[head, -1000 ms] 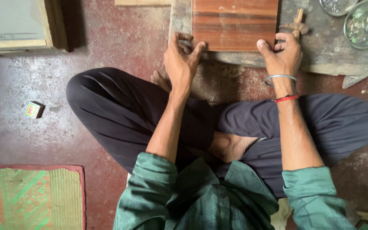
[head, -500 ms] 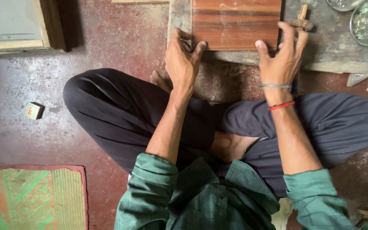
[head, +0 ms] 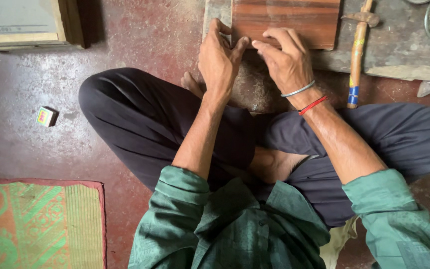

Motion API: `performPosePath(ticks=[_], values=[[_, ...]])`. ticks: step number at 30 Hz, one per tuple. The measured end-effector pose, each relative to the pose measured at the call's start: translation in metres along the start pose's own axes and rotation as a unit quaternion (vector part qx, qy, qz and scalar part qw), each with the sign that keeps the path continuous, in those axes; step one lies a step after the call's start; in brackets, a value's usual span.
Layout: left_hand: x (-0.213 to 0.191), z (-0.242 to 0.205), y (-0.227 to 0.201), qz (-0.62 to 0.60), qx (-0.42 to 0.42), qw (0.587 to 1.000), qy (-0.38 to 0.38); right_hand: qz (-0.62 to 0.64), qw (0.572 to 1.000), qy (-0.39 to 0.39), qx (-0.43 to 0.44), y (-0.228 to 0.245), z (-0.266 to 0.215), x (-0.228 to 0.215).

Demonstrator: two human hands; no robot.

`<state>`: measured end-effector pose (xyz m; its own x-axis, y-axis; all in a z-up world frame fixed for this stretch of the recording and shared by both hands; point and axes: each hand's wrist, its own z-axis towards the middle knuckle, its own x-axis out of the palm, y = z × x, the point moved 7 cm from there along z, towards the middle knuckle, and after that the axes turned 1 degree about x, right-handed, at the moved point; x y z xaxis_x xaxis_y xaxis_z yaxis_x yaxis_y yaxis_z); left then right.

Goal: The person sits cross-legged on the floor and assembles a wooden frame by hammering nails into a rectangular wooden board. They repeatedly pick up nails from a metal bowl, position them on the board, and strike them with a hammer. The person occasionally flips the board to work on different sides.

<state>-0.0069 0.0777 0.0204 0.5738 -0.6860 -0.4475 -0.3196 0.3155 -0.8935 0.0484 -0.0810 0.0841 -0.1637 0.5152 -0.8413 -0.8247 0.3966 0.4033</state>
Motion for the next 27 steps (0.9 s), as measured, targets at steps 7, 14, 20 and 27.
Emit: performPosePath(ticks=[7,14,20,27], values=[[-0.026,0.006,0.037,-0.07,-0.089,0.993,-0.038,0.025,0.999,-0.004,0.031,-0.005,0.0,0.005],[-0.011,-0.027,-0.032,0.192,0.255,0.947,-0.036,0.012,1.0,-0.019,0.007,-0.005,-0.001,0.0],[-0.009,-0.031,-0.052,0.213,0.318,0.924,0.017,0.007,0.997,-0.078,0.018,-0.001,0.001,-0.005],[0.008,-0.023,-0.044,0.284,0.367,0.881,0.091,0.047,0.996,-0.037,0.062,-0.014,-0.009,0.001]])
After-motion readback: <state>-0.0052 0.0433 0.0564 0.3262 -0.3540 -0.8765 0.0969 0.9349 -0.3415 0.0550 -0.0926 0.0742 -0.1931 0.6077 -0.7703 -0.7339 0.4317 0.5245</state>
